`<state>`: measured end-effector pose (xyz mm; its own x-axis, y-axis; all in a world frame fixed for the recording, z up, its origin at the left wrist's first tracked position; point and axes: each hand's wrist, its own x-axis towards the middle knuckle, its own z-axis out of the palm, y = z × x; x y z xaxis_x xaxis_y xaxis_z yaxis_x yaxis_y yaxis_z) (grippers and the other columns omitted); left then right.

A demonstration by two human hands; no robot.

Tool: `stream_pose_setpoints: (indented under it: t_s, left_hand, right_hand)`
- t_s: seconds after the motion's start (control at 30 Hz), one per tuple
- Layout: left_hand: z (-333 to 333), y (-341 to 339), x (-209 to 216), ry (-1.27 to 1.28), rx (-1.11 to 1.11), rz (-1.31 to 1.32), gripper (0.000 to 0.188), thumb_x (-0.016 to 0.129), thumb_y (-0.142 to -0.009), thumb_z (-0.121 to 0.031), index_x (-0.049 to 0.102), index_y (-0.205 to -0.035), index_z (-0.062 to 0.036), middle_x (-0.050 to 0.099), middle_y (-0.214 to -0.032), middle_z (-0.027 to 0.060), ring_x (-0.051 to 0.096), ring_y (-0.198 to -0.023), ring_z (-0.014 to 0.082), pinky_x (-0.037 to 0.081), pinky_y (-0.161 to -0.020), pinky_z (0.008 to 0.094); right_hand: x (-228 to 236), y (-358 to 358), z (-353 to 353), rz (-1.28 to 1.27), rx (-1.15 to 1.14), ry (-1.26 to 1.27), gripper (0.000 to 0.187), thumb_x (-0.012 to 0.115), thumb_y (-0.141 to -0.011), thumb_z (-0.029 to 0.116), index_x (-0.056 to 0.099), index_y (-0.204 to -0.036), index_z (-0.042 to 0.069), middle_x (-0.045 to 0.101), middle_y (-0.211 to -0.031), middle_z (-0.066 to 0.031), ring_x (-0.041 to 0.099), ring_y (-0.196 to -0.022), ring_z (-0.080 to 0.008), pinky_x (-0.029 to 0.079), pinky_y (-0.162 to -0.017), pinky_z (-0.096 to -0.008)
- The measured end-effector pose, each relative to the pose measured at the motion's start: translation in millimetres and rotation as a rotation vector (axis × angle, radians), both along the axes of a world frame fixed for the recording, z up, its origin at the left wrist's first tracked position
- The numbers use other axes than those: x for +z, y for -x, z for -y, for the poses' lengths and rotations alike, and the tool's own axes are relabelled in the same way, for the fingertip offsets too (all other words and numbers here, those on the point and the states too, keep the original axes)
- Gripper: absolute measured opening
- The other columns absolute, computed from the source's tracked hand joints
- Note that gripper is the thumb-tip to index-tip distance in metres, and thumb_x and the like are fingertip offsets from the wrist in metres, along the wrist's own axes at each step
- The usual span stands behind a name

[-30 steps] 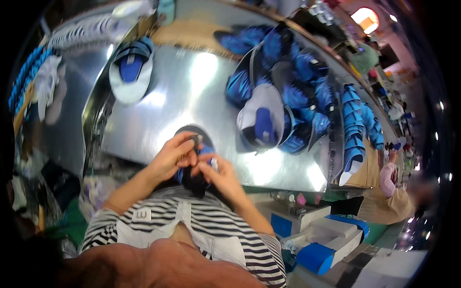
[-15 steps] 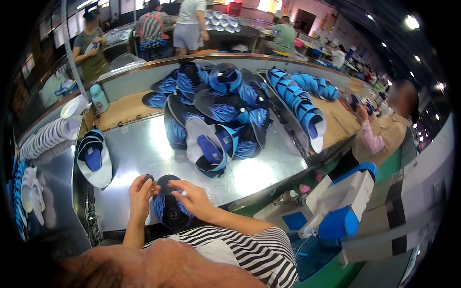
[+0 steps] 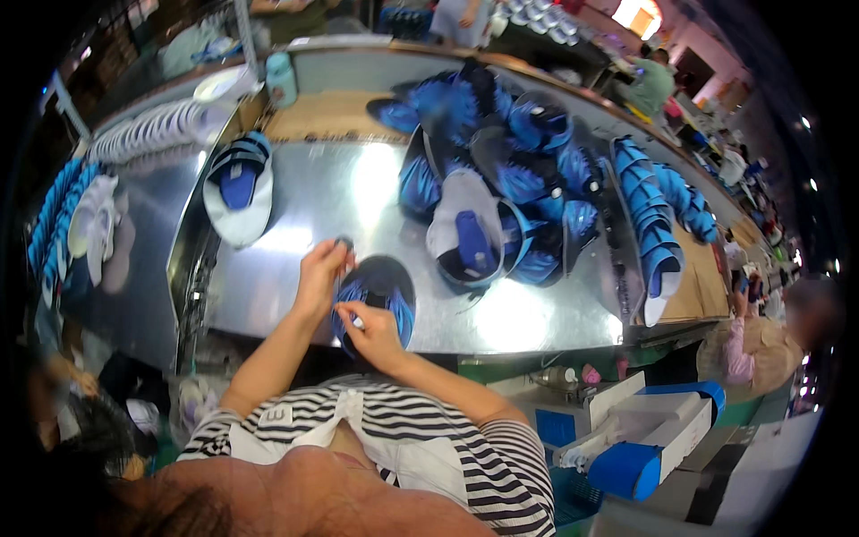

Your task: The person picks up shoe uppers from a workbench and uses a marker to apply lines to the edges of the components before placing them back on a stack.

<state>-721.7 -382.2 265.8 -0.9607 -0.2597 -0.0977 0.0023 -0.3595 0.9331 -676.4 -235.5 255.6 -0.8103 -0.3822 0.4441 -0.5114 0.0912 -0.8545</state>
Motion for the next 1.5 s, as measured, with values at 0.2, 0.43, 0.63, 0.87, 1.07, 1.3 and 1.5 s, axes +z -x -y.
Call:
stream_pose_setpoints:
  t_s: [0.2,0.43,0.63,0.87,1.07,1.3,1.5]
  left_hand:
    - [24,3,-12,-0.029,0.059,0.081,0.026,0.059,-0.096,-0.019,0.061,-0.115,-0.0016,0.067,-0.087,0.0057,0.064,-0.079,0.0123,0.045,-0.069,0.0227]
    - [23,-43,-4,0.008,-0.226,-0.022,0.032,0.052,-0.101,-0.021,0.058,-0.125,-0.0007,0.069,-0.094,0.0101,0.067,-0.086,0.0186,0.052,-0.085,0.0306]
    - [-7,-48,-21,0.03,-0.36,-0.049,0.028,0.052,-0.1,-0.022,0.066,-0.107,0.0016,0.058,-0.118,0.008,0.052,-0.113,0.0145,0.037,-0.101,0.0295]
    - [1,-45,-32,-0.264,-0.262,0.095,0.029,0.06,-0.097,-0.024,0.066,-0.109,0.0017,0.064,-0.107,0.0044,0.057,-0.105,0.0125,0.041,-0.097,0.0268]
    - [-10,-42,-27,-0.271,-0.254,0.209,0.034,0.054,-0.1,-0.029,0.062,-0.113,0.0016,0.063,-0.102,0.006,0.059,-0.097,0.0115,0.046,-0.088,0.0265]
    - [-14,-44,-26,-0.251,-0.19,0.174,0.035,0.057,-0.099,-0.033,0.063,-0.112,-0.0003,0.064,-0.101,0.0051,0.061,-0.093,0.011,0.048,-0.084,0.0253]
    - [-18,-42,-28,-0.263,-0.177,0.181,0.033,0.059,-0.097,-0.031,0.064,-0.11,-0.001,0.064,-0.101,0.0048,0.06,-0.097,0.0108,0.047,-0.087,0.0255]
  right_hand:
    - [25,9,-12,-0.239,0.025,-0.275,0.026,0.068,-0.086,0.004,0.065,-0.111,0.0,0.069,-0.103,-0.0178,0.07,-0.087,-0.0295,0.054,-0.073,-0.0339]
    - [52,5,-84,-0.075,0.1,-0.427,0.05,0.074,-0.073,0.0,0.059,-0.121,0.002,0.061,-0.117,-0.0137,0.06,-0.099,-0.0305,0.051,-0.083,-0.0379]
    - [36,21,-68,-0.33,0.312,-0.738,0.055,0.08,-0.063,0.009,0.06,-0.115,0.003,0.06,-0.114,-0.0105,0.058,-0.102,-0.0294,0.051,-0.085,-0.0381]
    - [41,46,-71,-0.395,0.202,-0.542,0.046,0.079,-0.068,0.014,0.062,-0.11,0.004,0.065,-0.111,-0.0093,0.062,-0.097,-0.0291,0.054,-0.077,-0.0367]
    - [59,62,-68,-0.553,0.377,-0.809,0.058,0.082,-0.061,0.029,0.063,-0.111,0.007,0.063,-0.113,-0.0077,0.06,-0.099,-0.0273,0.052,-0.074,-0.0356]
    - [43,74,-64,-0.715,0.333,-0.593,0.041,0.075,-0.065,0.015,0.063,-0.103,0.008,0.067,-0.091,-0.0042,0.064,-0.071,-0.0225,0.048,-0.058,-0.0336]
    - [30,68,-69,-0.59,0.173,-0.604,0.041,0.076,-0.062,0.012,0.061,-0.1,0.007,0.065,-0.096,-0.006,0.064,-0.085,-0.0241,0.051,-0.064,-0.0357]
